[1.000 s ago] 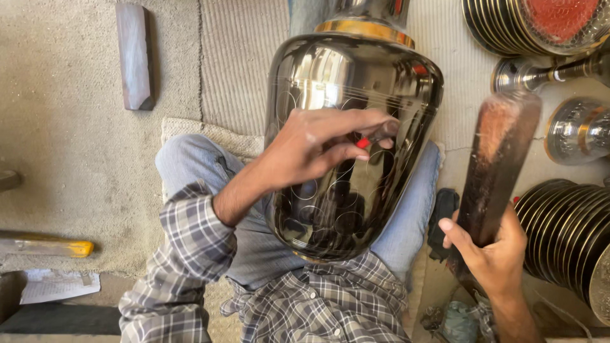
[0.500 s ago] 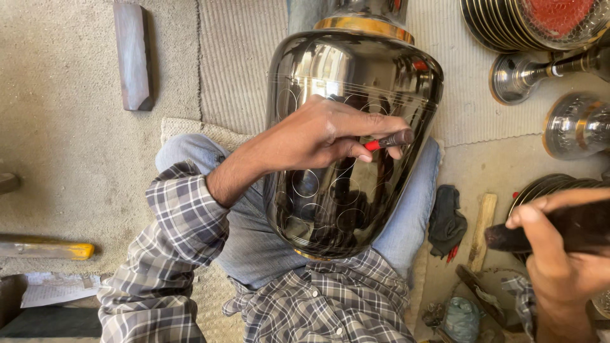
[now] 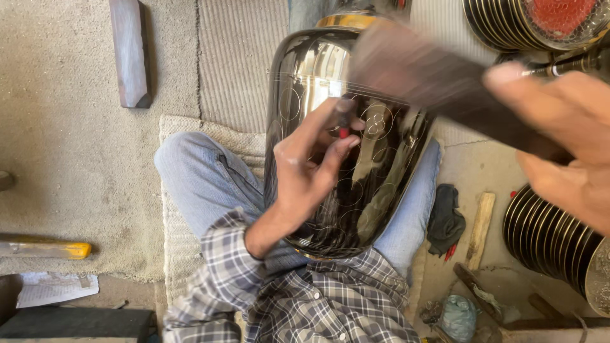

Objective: The person sits on the floor with a large brass vase held between their legs and engraves a decorative pattern into its surface. They hold a punch against the metal and strike it with a wooden mallet, repositioning the vase and moving to new areas of the pattern as they work.

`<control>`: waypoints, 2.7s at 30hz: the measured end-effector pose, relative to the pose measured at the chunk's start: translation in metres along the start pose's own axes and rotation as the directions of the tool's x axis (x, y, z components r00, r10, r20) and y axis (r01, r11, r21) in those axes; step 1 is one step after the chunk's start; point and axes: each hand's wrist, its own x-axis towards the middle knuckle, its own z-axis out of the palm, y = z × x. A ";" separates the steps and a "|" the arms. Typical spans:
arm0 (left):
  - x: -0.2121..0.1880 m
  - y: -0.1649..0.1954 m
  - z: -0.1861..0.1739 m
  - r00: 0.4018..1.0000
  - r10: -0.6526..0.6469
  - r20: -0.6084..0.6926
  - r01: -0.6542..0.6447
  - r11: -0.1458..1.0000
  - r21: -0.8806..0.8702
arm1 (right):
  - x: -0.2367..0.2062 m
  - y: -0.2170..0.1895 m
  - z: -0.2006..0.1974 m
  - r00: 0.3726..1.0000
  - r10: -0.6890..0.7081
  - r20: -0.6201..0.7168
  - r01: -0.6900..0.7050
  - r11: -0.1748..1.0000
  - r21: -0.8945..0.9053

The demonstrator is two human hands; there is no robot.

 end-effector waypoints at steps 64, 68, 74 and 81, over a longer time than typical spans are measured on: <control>-0.002 0.008 0.004 0.991 -0.116 -0.073 0.112 0.992 -0.050 | 0.043 -0.026 -0.006 0.999 -0.024 -0.043 0.024 1.000 -0.011; -0.008 0.008 0.010 0.976 -0.138 -0.167 0.117 0.985 -0.126 | 0.076 -0.031 -0.020 0.972 -0.100 0.212 0.172 0.921 -0.351; -0.017 0.001 0.022 0.929 -0.104 -0.355 0.060 0.989 -0.134 | 0.102 -0.038 -0.032 0.952 -0.237 0.194 0.291 0.896 -0.336; -0.018 -0.005 0.023 0.929 -0.086 -0.361 0.054 0.994 -0.098 | 0.102 -0.035 -0.031 0.928 -0.246 0.279 0.352 0.823 -0.446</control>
